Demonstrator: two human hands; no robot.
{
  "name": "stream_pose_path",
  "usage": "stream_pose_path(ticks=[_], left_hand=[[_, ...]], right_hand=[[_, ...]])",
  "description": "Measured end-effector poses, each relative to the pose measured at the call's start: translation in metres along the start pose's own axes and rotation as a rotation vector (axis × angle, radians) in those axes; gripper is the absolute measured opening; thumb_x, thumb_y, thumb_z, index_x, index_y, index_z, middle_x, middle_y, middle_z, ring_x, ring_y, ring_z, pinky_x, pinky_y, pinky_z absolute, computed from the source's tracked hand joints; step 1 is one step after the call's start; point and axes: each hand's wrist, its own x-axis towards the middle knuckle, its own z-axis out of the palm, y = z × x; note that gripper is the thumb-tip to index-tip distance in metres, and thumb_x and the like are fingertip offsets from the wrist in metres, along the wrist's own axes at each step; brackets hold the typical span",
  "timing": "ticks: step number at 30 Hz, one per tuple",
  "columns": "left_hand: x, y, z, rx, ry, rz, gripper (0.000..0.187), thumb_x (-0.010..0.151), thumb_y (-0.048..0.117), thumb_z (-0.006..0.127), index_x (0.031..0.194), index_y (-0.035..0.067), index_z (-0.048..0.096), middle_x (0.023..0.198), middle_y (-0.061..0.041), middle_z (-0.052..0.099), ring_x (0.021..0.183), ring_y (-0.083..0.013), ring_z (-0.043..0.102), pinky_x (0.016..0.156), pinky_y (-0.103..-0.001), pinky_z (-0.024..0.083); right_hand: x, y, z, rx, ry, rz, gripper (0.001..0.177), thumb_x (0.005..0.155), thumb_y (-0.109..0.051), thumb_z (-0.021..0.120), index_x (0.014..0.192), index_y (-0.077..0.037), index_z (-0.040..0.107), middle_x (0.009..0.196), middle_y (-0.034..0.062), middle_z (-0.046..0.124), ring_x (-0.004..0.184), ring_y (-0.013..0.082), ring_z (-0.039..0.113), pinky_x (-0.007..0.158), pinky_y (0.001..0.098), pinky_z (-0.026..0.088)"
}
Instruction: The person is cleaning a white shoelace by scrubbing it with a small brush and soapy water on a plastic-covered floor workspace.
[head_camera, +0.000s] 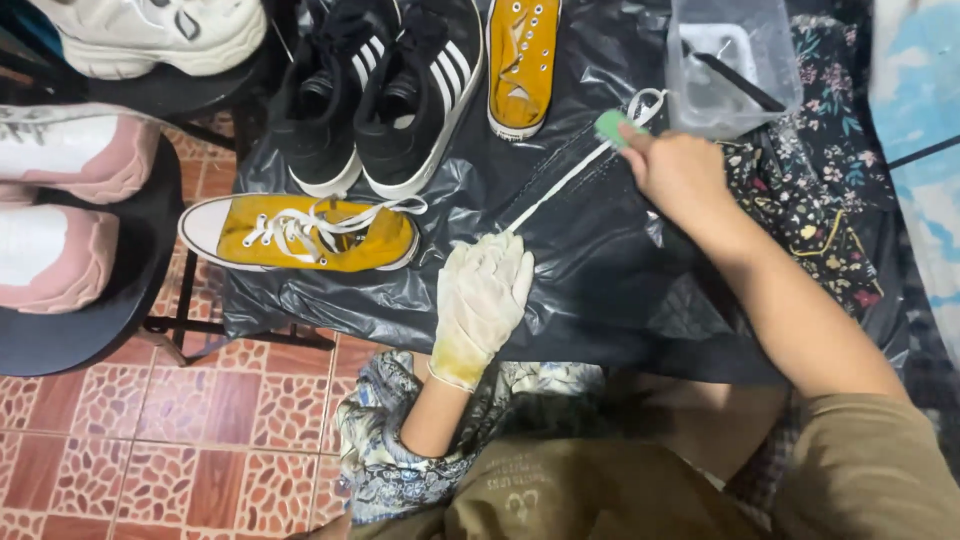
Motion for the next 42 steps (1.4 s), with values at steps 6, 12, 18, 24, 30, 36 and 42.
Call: stream_pose_path(ticks=[6, 12, 18, 24, 30, 36, 42], left_hand=[[0.005, -0.004, 0.002, 0.008, -0.118, -0.007, 0.048, 0.107, 0.045, 0.036, 0.131, 0.02, 0.07, 0.125, -0.004, 0.075, 0.123, -0.0189, 0.066, 0.115, -0.044, 0.036], [0.004, -0.001, 0.0, -0.011, -0.186, -0.021, 0.049, 0.108, 0.045, 0.035, 0.135, 0.021, 0.068, 0.135, -0.003, 0.07, 0.129, -0.0179, 0.062, 0.118, -0.043, 0.033], [0.001, 0.003, 0.004, -0.106, 0.015, -0.029, 0.043, 0.107, 0.041, 0.045, 0.125, 0.017, 0.075, 0.116, -0.007, 0.078, 0.114, -0.0215, 0.071, 0.113, -0.044, 0.04], [0.0, -0.008, -0.001, -0.045, 0.175, 0.058, 0.028, 0.102, 0.036, 0.057, 0.117, 0.02, 0.075, 0.105, -0.012, 0.076, 0.103, -0.0304, 0.072, 0.104, -0.052, 0.047], [0.007, 0.003, -0.035, 0.08, 0.048, 0.026, 0.044, 0.101, 0.053, 0.054, 0.123, 0.018, 0.069, 0.097, -0.006, 0.066, 0.108, -0.0289, 0.064, 0.099, -0.052, 0.045], [0.051, 0.015, 0.025, 0.163, 0.318, 0.124, 0.033, 0.104, 0.04, 0.054, 0.115, 0.012, 0.067, 0.079, -0.007, 0.051, 0.07, -0.0286, 0.057, 0.058, -0.045, 0.048], [0.048, 0.002, 0.027, 0.039, 0.285, 0.114, 0.025, 0.098, 0.037, 0.062, 0.088, 0.015, 0.066, 0.072, -0.003, 0.048, 0.061, -0.0254, 0.056, 0.047, -0.041, 0.045]], right_hand=[[-0.036, -0.069, 0.025, 0.307, 0.026, -0.224, 0.022, 0.099, -0.051, 0.06, 0.097, -0.037, 0.077, 0.081, -0.0017, 0.073, 0.077, 0.0257, 0.075, 0.071, 0.0391, 0.06], [0.003, 0.006, 0.01, 0.166, -0.081, 0.027, 0.034, 0.109, -0.049, 0.051, 0.112, -0.027, 0.077, 0.094, 0.0136, 0.077, 0.085, 0.0422, 0.075, 0.074, 0.0554, 0.059], [-0.013, 0.011, 0.036, 0.006, -0.111, 0.058, 0.023, 0.101, -0.034, 0.063, 0.105, -0.021, 0.081, 0.088, 0.011, 0.079, 0.083, 0.0371, 0.077, 0.075, 0.049, 0.062], [-0.007, 0.02, -0.007, 0.242, 0.089, 0.072, 0.032, 0.107, -0.035, 0.063, 0.138, -0.031, 0.072, 0.112, 0.01, 0.077, 0.092, 0.0413, 0.074, 0.074, 0.0554, 0.06], [-0.003, -0.013, -0.031, 0.325, -0.077, 0.124, 0.031, 0.107, -0.033, 0.061, 0.136, -0.029, 0.072, 0.104, 0.0203, 0.077, 0.096, 0.0496, 0.071, 0.084, 0.0596, 0.057], [-0.008, 0.01, -0.032, 0.443, -0.144, 0.181, 0.035, 0.108, -0.032, 0.061, 0.142, -0.028, 0.069, 0.111, 0.0228, 0.075, 0.101, 0.0502, 0.069, 0.086, 0.0615, 0.056], [-0.005, 0.013, -0.037, 0.44, -0.024, 0.229, 0.035, 0.114, -0.028, 0.052, 0.142, -0.015, 0.069, 0.085, 0.0286, 0.074, 0.087, 0.0509, 0.071, 0.08, 0.0616, 0.057]])
